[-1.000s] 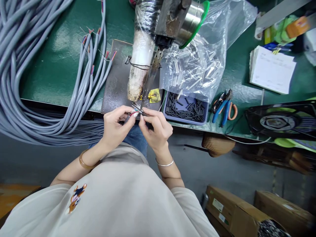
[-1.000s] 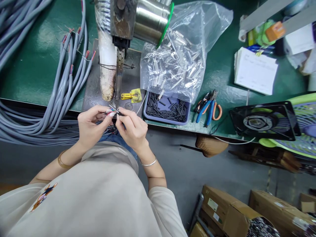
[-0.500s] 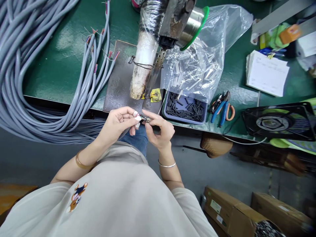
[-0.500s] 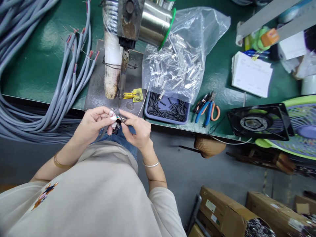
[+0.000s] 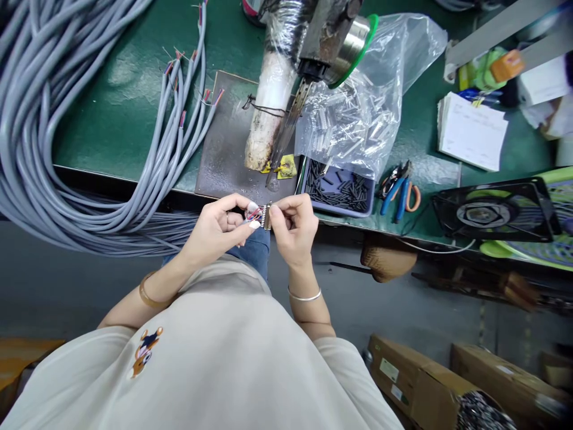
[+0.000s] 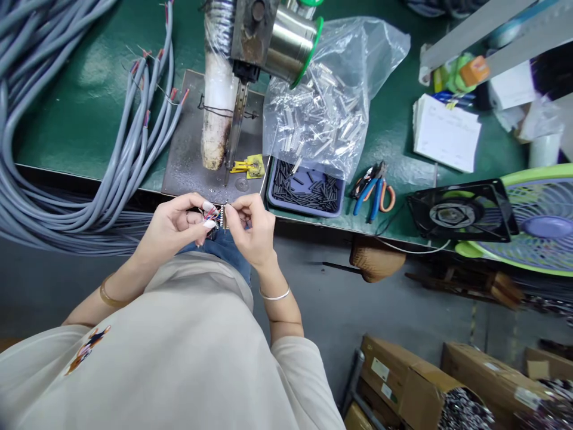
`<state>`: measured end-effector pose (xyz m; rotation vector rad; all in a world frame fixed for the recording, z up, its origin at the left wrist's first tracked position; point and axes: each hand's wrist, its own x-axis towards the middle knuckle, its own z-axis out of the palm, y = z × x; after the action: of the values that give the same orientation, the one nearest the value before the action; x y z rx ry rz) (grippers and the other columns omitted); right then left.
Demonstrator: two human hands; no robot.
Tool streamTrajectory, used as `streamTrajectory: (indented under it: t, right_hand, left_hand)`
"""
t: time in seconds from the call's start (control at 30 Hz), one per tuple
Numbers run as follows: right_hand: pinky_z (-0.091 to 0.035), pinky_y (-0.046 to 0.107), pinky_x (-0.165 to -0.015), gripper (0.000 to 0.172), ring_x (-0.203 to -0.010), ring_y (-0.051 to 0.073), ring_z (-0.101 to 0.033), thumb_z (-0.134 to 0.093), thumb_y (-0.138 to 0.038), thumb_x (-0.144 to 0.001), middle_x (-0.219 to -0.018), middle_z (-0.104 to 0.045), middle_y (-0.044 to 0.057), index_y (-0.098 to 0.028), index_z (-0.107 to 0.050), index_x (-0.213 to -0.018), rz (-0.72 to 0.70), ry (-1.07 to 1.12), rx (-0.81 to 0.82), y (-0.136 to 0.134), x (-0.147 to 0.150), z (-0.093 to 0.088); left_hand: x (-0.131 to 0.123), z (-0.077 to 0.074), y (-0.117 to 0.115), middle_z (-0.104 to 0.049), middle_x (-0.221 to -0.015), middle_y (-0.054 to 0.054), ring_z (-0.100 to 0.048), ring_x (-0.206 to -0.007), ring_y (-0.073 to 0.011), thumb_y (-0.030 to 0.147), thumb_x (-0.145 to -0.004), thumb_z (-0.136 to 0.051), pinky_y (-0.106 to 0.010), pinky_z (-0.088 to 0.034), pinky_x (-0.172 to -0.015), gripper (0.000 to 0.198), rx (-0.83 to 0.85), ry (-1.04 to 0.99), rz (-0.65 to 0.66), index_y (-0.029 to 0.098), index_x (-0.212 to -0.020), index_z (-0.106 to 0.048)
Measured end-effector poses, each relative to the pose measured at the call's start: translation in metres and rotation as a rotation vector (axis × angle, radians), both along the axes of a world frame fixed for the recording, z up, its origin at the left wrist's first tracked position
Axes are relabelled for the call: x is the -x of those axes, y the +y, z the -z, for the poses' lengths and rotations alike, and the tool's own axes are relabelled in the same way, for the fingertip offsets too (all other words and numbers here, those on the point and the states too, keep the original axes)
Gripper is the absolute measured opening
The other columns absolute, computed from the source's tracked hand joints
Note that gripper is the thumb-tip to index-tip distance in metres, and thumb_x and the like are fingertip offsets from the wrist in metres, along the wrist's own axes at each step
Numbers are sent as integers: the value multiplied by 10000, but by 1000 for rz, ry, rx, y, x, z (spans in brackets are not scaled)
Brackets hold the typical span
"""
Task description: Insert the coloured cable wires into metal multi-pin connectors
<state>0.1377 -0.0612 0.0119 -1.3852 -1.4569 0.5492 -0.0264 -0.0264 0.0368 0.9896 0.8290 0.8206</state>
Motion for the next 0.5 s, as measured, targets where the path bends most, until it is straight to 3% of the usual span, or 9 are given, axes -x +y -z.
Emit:
streamTrajectory:
  t: [0.2,0.33,0.43,0.5]
  right_hand:
    - [-340,187,-429,285,-445,59,-405,-601,-461,-966,-594,-405,-109,-251,-448,-849,-82,310,140,6,3,-8]
    - [-308,186,-394,330,-388,62,-341,-611,-509,-952,-526,-361,-133,-260,-422,-847,-219,479,296,7,0,-14]
    - [-300,192,-378,306,-371,63,-369,-605,-501,-960,-519,-432,-125,-255,-457,-852,-184,366,317,4,-3,-16]
    - [-341,197,-408,233,-402,62,-441,-626,-430,-964,-559,-513,-105,-243,-536,-858,-74,168,222,1,-5,-17]
  left_hand:
    - [5,6,-3,-646,-858,-21,-611,-526,-62,288,-804,-794,-189,-532,-475,133,-170,-90,-5,169,-820,-739]
    - [10,9,-2,-722,-882,-51,-697,-771,-126,181,-823,-767,-225,-584,-692,35,-470,34,85,200,-811,-794]
    - [8,11,-3,-759,-859,-56,-702,-806,-136,120,-826,-733,-245,-569,-771,96,-605,131,74,193,-799,-790]
    - [4,14,-6,-758,-834,-59,-693,-733,-132,128,-806,-738,-236,-570,-689,59,-504,127,43,172,-782,-769]
